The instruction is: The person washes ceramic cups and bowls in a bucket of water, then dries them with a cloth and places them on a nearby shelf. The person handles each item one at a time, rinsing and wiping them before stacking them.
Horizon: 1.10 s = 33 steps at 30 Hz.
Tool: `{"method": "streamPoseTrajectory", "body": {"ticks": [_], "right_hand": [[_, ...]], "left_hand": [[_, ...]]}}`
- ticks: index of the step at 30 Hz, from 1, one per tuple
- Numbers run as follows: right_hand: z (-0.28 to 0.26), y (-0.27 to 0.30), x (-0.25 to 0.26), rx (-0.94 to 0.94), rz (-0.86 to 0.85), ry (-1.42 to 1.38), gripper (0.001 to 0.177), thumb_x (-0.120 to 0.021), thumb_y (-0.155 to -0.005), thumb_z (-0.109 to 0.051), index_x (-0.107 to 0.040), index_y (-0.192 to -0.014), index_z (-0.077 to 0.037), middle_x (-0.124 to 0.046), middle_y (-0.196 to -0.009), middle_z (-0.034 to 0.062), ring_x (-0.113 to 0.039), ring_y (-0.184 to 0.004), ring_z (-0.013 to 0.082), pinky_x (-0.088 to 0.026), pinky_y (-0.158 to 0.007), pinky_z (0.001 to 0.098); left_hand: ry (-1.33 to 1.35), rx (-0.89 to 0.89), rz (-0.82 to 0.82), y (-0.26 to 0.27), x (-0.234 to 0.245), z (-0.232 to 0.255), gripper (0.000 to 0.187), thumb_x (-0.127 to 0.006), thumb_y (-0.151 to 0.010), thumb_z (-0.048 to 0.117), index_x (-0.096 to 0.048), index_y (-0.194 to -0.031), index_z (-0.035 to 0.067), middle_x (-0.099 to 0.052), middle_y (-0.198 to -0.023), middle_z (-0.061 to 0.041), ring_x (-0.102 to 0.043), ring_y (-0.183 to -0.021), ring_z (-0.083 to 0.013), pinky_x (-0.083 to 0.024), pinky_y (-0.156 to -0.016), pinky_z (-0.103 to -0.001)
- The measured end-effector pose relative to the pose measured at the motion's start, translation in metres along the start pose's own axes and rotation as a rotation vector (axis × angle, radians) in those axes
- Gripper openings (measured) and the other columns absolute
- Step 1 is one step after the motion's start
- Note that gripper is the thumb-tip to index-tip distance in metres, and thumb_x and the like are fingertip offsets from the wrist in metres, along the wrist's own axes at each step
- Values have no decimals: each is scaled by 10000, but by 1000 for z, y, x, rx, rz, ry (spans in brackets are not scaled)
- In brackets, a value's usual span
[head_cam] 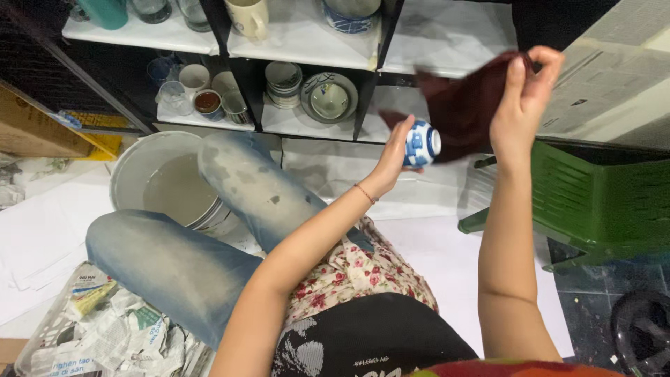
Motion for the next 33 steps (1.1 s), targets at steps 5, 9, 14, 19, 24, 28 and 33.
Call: {"method": "streamPoseTrajectory", "body": {"ticks": [5,9,14,19,24,28,33], "right_hand": [[-61,20,3,-223,-158,-169,98,-534,-1248,-124,-464,-1250,-55,-505,-992,33,-445,-784,72,-400,-714,183],[-114,42,-14,-379,-339,-537,195,-561,-1094,-171,-480,-1254,-93,-679,-1321,167,-697,-1245,216,-618,-980,346],[-138,93,-43,-139,-810,280,357,-659,-987,-236,-647,-1329,-137,-557,-1588,143,-530,-1420,332,-413,-1164,471],[-121,126,-40,6,-204,475,520,-692,-962,-287,-559,-1374,1,-474,-1492,228,-443,-1392,430,-347,-1148,482],[-65,136,-30,-221,-114,125,288,-520,-1081,-188,-661,-1277,-30,-599,-1430,142,-553,-1378,320,-411,-1190,411],[-32,132,-34,-446,-22,-145,353,-410,-1129,-215,-704,-1235,-51,-668,-1340,131,-600,-1293,289,-433,-1163,382],[-74,157,-48,-43,152,184,398,-540,-1065,-280,-575,-1339,8,-533,-1434,182,-455,-1435,333,-343,-1229,418]], "left_hand": [[49,95,-64,7,-16,-36,709,-495,-955,654,-480,-1422,121,-642,-1185,-116,-719,-871,-210,-630,-545,-376],[-64,-17,-106,-1,-19,-61,697,-410,-986,625,-393,-1504,158,-611,-1266,-120,-703,-935,-212,-621,-647,-405],[-12,-241,-626,13,-39,-79,525,-377,-1173,379,-304,-1620,112,-439,-1593,-129,-403,-1501,-219,-302,-1280,-394],[983,332,-601,40,-30,-105,540,-434,-1113,265,-285,-1610,119,-396,-1606,-108,-422,-1472,-233,-344,-1232,-373],[376,-188,-494,50,-35,-86,526,-518,-1113,181,-311,-1595,147,-411,-1541,-85,-493,-1384,-209,-440,-1151,-389],[-99,-232,-260,51,-28,-78,572,-506,-1022,222,-242,-1529,209,-443,-1429,-45,-547,-1209,-176,-567,-914,-343],[338,-176,-278,47,-21,-63,444,-440,-1161,350,-493,-1465,31,-548,-1343,-141,-555,-1200,-191,-507,-995,-315]]}}
Point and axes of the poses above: each hand's wrist, its own y-axis away from the middle knuckle, its own x-axis out of the back of the hand, z = x × y, the point moved 7 cm from there along -y, towards the middle knuckle
